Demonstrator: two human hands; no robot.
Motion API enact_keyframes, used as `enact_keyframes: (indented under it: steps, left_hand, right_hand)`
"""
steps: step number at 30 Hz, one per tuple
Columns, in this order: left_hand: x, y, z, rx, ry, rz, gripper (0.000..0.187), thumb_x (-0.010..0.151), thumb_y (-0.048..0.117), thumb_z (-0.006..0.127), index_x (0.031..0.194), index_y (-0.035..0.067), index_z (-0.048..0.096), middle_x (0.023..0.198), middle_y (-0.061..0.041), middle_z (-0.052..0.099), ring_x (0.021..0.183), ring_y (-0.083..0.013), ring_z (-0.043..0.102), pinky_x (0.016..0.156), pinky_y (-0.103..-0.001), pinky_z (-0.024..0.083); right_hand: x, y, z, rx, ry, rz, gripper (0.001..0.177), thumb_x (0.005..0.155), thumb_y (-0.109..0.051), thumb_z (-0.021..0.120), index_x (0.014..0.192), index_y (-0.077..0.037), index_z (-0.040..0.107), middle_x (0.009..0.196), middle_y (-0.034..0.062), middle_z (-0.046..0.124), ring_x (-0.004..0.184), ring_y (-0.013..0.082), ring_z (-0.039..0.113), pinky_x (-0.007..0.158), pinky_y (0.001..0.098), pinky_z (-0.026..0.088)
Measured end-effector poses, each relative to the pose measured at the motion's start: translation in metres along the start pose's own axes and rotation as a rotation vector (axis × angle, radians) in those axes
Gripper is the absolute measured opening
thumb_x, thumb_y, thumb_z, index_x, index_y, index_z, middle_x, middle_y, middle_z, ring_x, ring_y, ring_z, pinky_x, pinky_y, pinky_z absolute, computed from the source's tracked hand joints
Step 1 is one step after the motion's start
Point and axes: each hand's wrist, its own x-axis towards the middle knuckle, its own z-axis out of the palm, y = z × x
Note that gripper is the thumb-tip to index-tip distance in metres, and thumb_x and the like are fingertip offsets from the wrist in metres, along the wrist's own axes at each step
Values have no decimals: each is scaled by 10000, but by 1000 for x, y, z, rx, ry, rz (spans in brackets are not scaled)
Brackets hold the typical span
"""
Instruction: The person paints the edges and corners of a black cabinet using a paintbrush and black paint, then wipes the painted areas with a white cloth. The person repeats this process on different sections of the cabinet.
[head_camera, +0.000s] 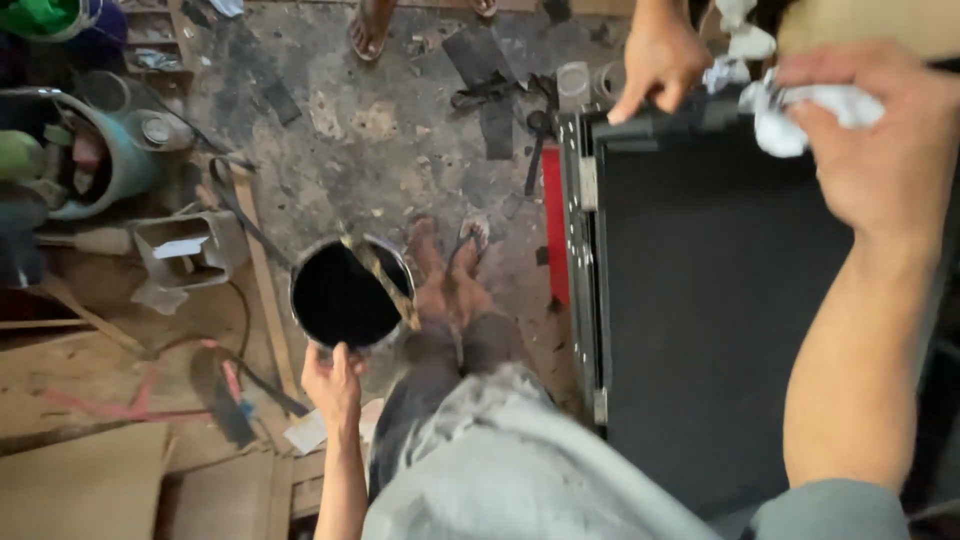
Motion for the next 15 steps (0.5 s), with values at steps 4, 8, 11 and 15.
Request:
enact_keyframes:
  steps: [4, 8, 11, 15]
  left_hand:
    - [-4, 9, 12, 100, -48, -90, 137, 970, 91, 530, 1082, 62, 603, 687, -67, 596, 620, -174, 694, 568, -279, 553]
    - [13, -13, 24, 116, -71, -167, 340, 957, 98, 567, 1295, 70, 601, 656, -97, 612, 555, -117, 605, 546, -306, 594]
    - [12, -1, 33, 156, -142, -164, 340, 958, 104, 537, 1292, 72, 593, 726, -107, 668, 642, -166, 711, 555, -319, 635]
    - [17, 3, 39, 148, -170, -252, 432, 970, 112, 537, 1397, 51, 559, 832, -122, 677, 667, -194, 719, 587, -348, 651]
  right_hand:
    - [39, -24, 18, -31, -141, 48, 247, 1028, 312, 695, 1212, 159, 754, 1271, 288, 728, 1224, 351, 699, 1141, 405, 526]
    - [71, -40, 43, -95, -262, 82, 211, 1038, 267, 703, 1188, 135, 769, 1257, 271, 736, 1173, 315, 706, 1083, 369, 533]
    - [94, -38, 66, -228, -359, -18, 231, 1023, 202, 736, 1199, 69, 806, 1247, 206, 755, 1154, 298, 708, 1000, 368, 531]
    - [124, -4, 107, -418, -629, 39, 280, 943, -14, 632, 1180, -16, 782, 1238, 117, 722, 1132, 306, 668, 1070, 419, 459]
